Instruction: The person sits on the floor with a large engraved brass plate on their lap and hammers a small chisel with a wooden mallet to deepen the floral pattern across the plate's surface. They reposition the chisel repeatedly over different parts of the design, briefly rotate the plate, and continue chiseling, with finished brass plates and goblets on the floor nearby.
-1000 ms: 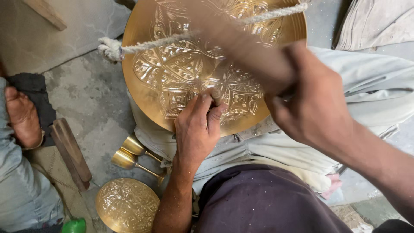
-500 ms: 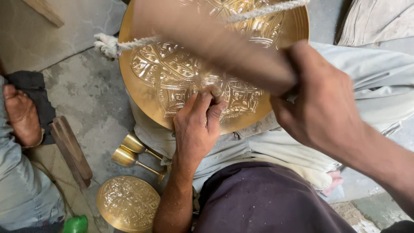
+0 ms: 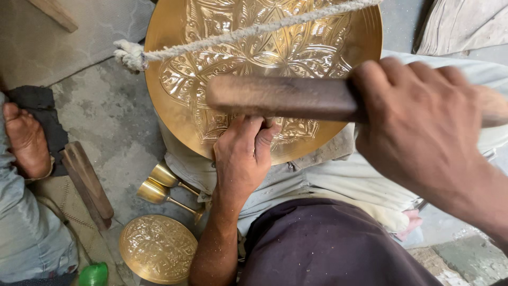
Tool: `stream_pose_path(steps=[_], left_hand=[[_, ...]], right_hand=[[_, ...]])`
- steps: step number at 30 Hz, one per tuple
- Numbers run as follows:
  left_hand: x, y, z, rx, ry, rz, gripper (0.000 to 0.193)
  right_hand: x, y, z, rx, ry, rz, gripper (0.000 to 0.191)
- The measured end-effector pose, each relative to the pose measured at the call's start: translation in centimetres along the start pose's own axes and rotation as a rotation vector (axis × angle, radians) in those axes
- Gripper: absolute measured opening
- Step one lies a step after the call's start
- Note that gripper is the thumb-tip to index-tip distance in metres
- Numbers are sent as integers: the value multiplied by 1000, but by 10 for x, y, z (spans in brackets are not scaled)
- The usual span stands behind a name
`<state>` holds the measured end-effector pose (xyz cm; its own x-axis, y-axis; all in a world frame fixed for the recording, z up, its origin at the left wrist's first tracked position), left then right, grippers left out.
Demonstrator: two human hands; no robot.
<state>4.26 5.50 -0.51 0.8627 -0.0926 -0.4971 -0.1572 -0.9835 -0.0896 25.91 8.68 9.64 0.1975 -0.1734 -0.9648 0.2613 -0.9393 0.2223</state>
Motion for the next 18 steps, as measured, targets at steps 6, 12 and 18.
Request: stream_pose_path(steps=[6,12,18], left_hand=[[-2,-1,-2,13,13,-3,16],[-5,1,-2,86,-22,-51,17],[-44,47,1,-68,345,-320,13]], right_hand=[[-6,8,2,-1,18,-106,20],[-5,36,3,81,-4,-136,23],[53,102,-51,583,-896,-301,32]])
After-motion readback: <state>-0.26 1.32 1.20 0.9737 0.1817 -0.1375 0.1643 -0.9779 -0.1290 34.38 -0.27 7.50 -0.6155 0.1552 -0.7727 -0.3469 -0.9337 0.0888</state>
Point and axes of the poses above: each hand's wrist, its own y-axis away from the middle knuckle, its own x-axis out of the palm, z = x × y, the point moved 2 cm from there along -y, towards the middle knuckle
